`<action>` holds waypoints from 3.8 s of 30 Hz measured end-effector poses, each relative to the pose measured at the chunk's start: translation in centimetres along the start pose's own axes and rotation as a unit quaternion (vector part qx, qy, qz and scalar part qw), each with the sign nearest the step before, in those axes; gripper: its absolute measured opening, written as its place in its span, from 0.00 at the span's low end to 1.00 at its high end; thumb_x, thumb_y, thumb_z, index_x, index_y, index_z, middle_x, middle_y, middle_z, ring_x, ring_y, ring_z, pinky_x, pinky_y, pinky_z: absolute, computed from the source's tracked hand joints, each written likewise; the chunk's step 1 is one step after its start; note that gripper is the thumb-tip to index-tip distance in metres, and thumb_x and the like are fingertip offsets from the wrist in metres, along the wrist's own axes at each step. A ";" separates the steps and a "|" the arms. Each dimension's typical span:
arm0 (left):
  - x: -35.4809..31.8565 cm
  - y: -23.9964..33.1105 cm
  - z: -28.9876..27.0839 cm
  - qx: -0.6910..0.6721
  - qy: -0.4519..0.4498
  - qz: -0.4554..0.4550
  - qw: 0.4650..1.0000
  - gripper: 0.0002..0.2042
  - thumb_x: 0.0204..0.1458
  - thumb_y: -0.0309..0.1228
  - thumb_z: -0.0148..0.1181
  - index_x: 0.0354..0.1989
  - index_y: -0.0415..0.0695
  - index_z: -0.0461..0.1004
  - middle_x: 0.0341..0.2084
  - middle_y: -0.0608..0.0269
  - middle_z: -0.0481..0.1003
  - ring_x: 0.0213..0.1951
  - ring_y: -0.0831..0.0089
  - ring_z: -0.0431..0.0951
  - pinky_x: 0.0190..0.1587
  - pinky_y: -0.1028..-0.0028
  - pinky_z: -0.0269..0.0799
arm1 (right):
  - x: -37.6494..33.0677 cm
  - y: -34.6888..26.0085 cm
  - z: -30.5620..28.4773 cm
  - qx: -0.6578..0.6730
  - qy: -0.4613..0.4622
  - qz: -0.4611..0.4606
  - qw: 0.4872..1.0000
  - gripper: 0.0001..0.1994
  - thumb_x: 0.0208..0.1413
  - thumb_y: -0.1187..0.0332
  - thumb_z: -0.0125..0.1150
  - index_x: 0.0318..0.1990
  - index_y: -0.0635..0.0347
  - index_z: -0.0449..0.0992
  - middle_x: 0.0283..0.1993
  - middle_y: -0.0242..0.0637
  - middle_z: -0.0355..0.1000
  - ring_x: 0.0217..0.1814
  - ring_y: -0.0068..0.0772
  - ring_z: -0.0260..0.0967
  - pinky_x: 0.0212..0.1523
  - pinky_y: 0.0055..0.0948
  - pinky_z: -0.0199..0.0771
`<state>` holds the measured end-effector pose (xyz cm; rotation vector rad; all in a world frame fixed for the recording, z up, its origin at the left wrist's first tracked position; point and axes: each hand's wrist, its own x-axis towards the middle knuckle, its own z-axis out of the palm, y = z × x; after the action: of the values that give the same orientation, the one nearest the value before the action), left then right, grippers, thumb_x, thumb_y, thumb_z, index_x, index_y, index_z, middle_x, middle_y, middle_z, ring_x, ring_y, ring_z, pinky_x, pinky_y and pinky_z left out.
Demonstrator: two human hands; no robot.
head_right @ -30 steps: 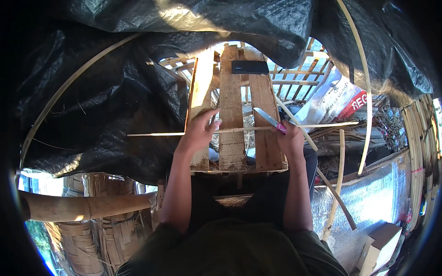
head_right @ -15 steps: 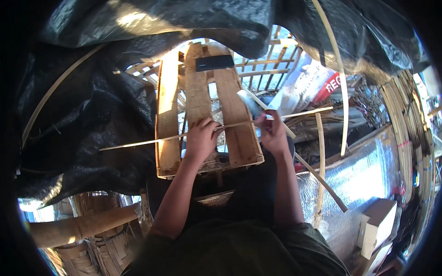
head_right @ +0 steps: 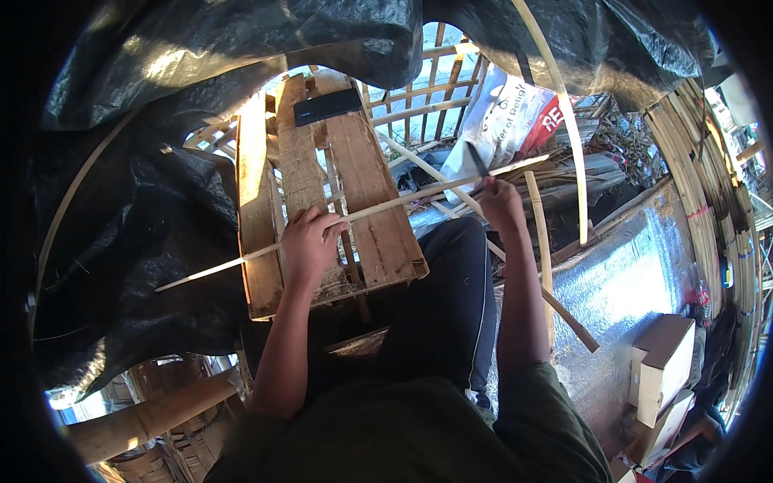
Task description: Shaving and cutting thin strips of wood using a knife while working on a wooden crate.
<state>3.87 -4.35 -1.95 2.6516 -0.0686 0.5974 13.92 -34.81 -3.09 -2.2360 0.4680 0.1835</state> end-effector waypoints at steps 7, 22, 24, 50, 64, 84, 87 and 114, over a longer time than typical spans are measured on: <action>-0.1 0.1 -0.1 -0.004 -0.001 -0.001 1.000 0.09 0.45 0.37 0.70 0.32 0.47 0.82 0.25 0.63 0.74 0.34 0.61 0.76 0.35 0.63 0.71 | 0.7 0.8 0.1 -0.035 -0.051 -0.079 0.995 0.19 0.65 0.60 0.46 0.34 0.70 0.76 0.31 0.61 0.74 0.38 0.60 0.76 0.39 0.51 0.73; -0.2 0.1 -0.6 -0.005 0.001 -0.005 1.000 0.09 0.47 0.39 0.68 0.33 0.49 0.83 0.25 0.61 0.72 0.33 0.59 0.75 0.36 0.62 0.71 | 0.5 1.2 1.8 -0.054 -0.011 -0.170 0.984 0.20 0.66 0.58 0.45 0.38 0.69 0.77 0.29 0.58 0.75 0.31 0.58 0.76 0.35 0.47 0.76; -0.3 0.1 -0.7 -0.003 0.004 0.000 1.000 0.09 0.47 0.39 0.68 0.33 0.50 0.83 0.25 0.61 0.72 0.33 0.60 0.76 0.36 0.62 0.71 | 0.5 1.3 1.9 -0.006 0.017 -0.152 0.988 0.21 0.67 0.56 0.44 0.38 0.67 0.77 0.25 0.53 0.74 0.24 0.51 0.73 0.28 0.44 0.73; -0.8 -0.5 -0.5 -0.025 0.001 -0.005 1.000 0.10 0.49 0.43 0.65 0.31 0.52 0.83 0.24 0.61 0.72 0.35 0.59 0.76 0.39 0.61 0.70 | -1.5 -0.9 2.2 -0.137 0.105 -0.132 0.976 0.21 0.64 0.60 0.45 0.31 0.67 0.78 0.32 0.61 0.76 0.38 0.61 0.77 0.40 0.50 0.76; -0.7 -0.7 -0.4 -0.027 -0.004 -0.002 1.000 0.09 0.48 0.41 0.67 0.33 0.52 0.83 0.26 0.61 0.75 0.35 0.60 0.77 0.37 0.63 0.72 | 0.6 0.9 1.3 -0.147 0.062 -0.164 0.974 0.19 0.64 0.59 0.46 0.38 0.67 0.78 0.27 0.55 0.76 0.26 0.51 0.77 0.25 0.43 0.75; -0.8 -0.8 -0.3 -0.026 0.031 0.029 0.999 0.09 0.47 0.41 0.67 0.31 0.50 0.83 0.24 0.59 0.73 0.34 0.58 0.76 0.37 0.61 0.70 | -1.6 -3.0 1.9 -0.181 0.000 -0.122 0.976 0.23 0.65 0.57 0.45 0.34 0.72 0.78 0.23 0.58 0.75 0.25 0.53 0.78 0.25 0.45 0.76; -0.9 -0.7 -0.4 -0.022 0.032 0.026 0.999 0.11 0.47 0.42 0.68 0.32 0.49 0.83 0.24 0.59 0.73 0.34 0.58 0.76 0.36 0.62 0.71 | -3.1 -3.4 2.8 -0.135 0.042 -0.060 0.988 0.22 0.65 0.59 0.47 0.33 0.71 0.78 0.24 0.57 0.75 0.23 0.51 0.77 0.23 0.45 0.75; -0.5 -0.2 -0.8 0.000 0.011 0.019 1.000 0.10 0.46 0.43 0.69 0.31 0.52 0.84 0.23 0.61 0.73 0.32 0.59 0.76 0.35 0.62 0.70 | -3.9 -0.3 5.8 -0.131 -0.006 -0.243 0.961 0.18 0.64 0.62 0.47 0.32 0.69 0.77 0.33 0.63 0.74 0.39 0.67 0.73 0.40 0.55 0.72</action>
<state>3.13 -3.88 -1.58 2.6488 -0.1125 0.6401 10.60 -29.17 -5.61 -2.5328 -0.1305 -0.0011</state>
